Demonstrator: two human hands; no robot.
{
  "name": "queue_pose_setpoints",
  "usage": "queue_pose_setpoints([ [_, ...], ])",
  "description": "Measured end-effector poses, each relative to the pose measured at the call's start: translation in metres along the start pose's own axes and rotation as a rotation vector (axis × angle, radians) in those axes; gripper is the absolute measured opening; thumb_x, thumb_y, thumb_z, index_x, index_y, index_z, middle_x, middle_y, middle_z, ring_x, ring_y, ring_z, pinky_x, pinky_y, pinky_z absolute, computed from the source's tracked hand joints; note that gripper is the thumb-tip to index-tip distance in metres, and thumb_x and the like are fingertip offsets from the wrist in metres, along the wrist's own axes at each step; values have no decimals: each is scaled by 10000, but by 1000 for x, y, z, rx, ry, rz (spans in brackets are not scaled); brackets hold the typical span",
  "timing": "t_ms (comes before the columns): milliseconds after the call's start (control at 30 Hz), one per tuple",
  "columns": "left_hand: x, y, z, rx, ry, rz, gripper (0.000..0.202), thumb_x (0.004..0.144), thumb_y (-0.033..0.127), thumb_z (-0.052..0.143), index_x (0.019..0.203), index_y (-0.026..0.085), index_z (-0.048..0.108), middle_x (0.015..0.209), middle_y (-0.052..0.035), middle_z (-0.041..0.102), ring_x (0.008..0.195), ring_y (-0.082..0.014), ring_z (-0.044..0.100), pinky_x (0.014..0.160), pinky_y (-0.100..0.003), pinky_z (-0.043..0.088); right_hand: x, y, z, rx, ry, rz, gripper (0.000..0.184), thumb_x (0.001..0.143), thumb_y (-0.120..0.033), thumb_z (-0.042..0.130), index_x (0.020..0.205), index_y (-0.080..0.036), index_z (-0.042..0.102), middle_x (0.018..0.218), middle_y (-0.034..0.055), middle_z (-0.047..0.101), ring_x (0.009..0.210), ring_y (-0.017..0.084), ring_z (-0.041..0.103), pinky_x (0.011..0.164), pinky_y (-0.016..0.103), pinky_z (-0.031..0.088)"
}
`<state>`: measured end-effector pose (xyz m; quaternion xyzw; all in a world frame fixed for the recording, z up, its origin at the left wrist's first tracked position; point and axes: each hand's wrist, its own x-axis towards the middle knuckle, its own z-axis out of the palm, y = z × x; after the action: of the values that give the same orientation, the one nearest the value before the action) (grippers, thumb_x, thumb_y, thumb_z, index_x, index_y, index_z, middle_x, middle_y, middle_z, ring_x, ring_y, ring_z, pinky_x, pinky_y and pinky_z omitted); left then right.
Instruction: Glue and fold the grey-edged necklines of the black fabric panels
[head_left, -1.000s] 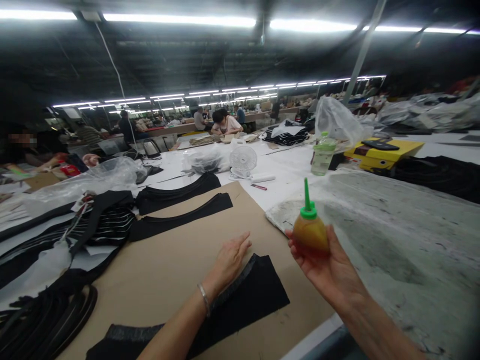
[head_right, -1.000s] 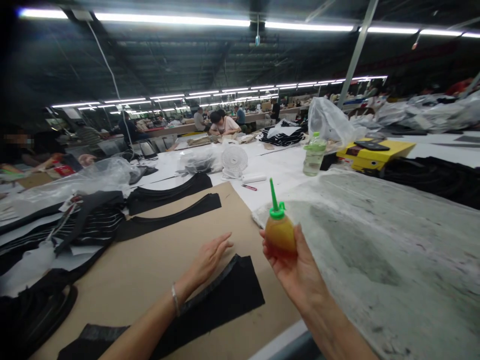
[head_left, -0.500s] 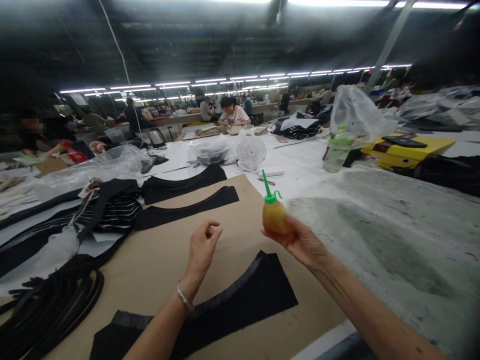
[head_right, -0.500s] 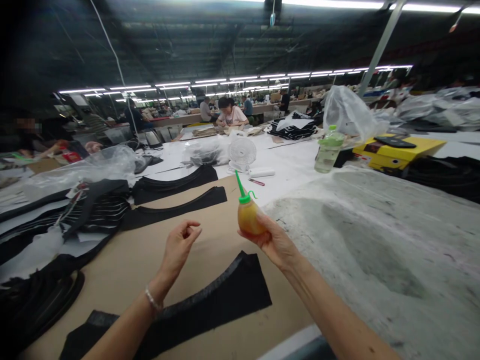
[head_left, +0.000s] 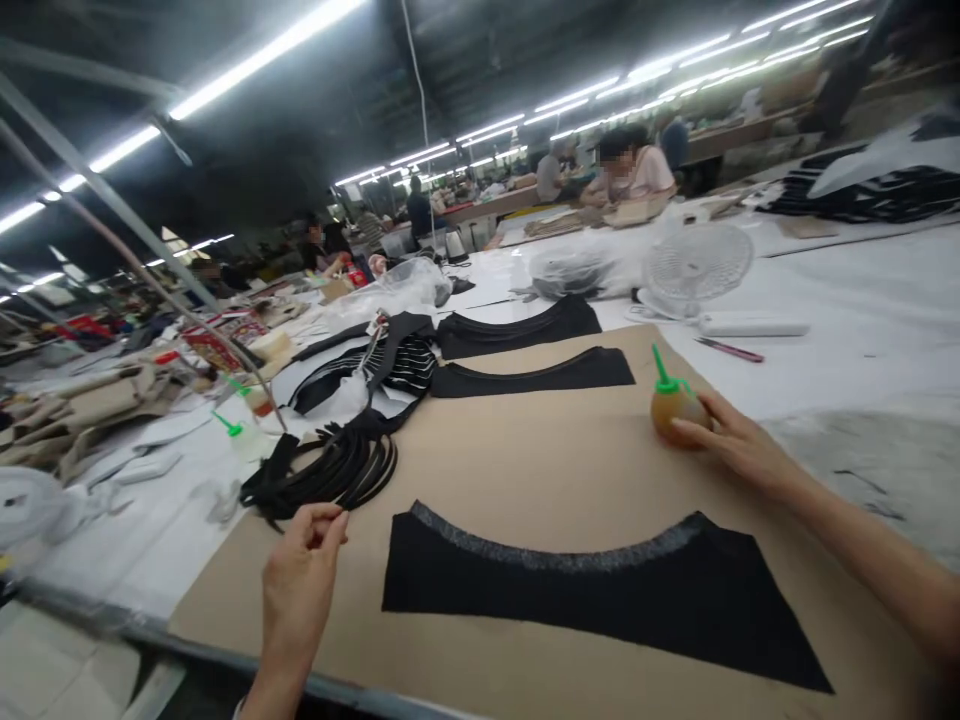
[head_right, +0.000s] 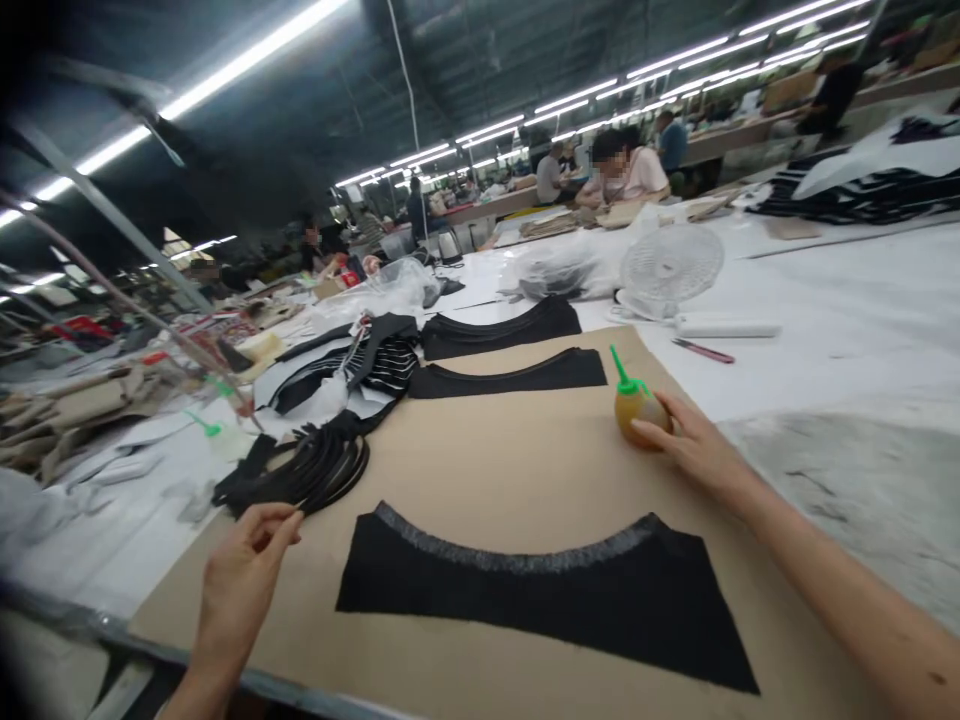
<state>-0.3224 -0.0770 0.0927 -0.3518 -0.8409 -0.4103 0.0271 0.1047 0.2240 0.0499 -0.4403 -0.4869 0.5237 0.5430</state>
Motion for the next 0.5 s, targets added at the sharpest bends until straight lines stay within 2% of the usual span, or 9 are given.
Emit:
queue_pose_setpoints([
  [67, -6, -18, -2, 45, -20, 102, 327, 795, 502, 550, 943, 225, 645, 959, -38, 680, 896, -228, 632, 806, -371, 505, 5, 5, -8, -185, -31, -24, 475, 556, -38, 816, 986, -221, 730, 1003, -33, 702, 993, 133, 580, 774, 125, 437],
  [167, -22, -31, 12, 72, -133, 339, 321, 862, 440, 494, 1055, 238, 652, 1139, -58, 665, 1105, -236, 596, 969, -430, 489, 2, 9, -18, -300, 59, -80, 566, 511, -36, 840, 1010, -275, 720, 1021, -42, 697, 980, 179, 606, 759, 200, 483],
  [233, -35, -35, 25, 86, -239, 462, 299, 896, 378, 474, 1117, 258, 636, 1140, -39, 677, 1109, -205, 606, 978, -402, 507, -14, 5, -22, -355, 175, -156, 579, 478, -67, 867, 985, -302, 719, 1022, -41, 695, 1018, 206, 604, 809, 242, 494],
  [300, -45, -40, 37, 94, -289, 560, 298, 906, 350, 478, 1156, 275, 621, 1148, -26, 678, 1099, -192, 616, 959, -379, 531, -47, -4, -22, -412, 218, -234, 509, 519, -152, 873, 975, -317, 719, 1029, -32, 695, 1049, 222, 595, 914, 296, 478],
  [367, -52, -47, 45, 99, -290, 621, 311, 900, 364, 498, 1180, 292, 613, 1155, -26, 674, 1098, -204, 618, 951, -389, 540, -91, -13, -17, -483, 108, -300, 396, 627, -262, 823, 1005, -317, 719, 1084, -12, 687, 1047, 246, 598, 1012, 395, 437],
  [400, -53, -51, 49, 97, -291, 638, 318, 896, 379, 505, 1183, 297, 614, 1156, -29, 671, 1097, -212, 618, 954, -400, 540, -114, -16, -14, -546, -6, -313, 342, 679, -312, 784, 1015, -307, 723, 1112, 4, 683, 1058, 259, 598, 1040, 439, 417],
  [433, -54, -55, 52, 92, -295, 652, 322, 893, 397, 509, 1178, 299, 621, 1150, -33, 671, 1090, -220, 621, 953, -407, 540, -136, -16, -10, -606, -126, -311, 327, 716, -341, 752, 1041, -309, 723, 1147, 18, 675, 1079, 266, 596, 1048, 460, 414],
  [500, -53, -61, 57, 83, -311, 665, 314, 892, 425, 503, 1142, 300, 645, 1126, -39, 674, 1060, -225, 632, 934, -403, 552, -172, -10, -8, -692, -262, -331, 309, 737, -356, 726, 1045, -336, 728, 1147, 19, 686, 1066, 270, 618, 1020, 471, 454],
])
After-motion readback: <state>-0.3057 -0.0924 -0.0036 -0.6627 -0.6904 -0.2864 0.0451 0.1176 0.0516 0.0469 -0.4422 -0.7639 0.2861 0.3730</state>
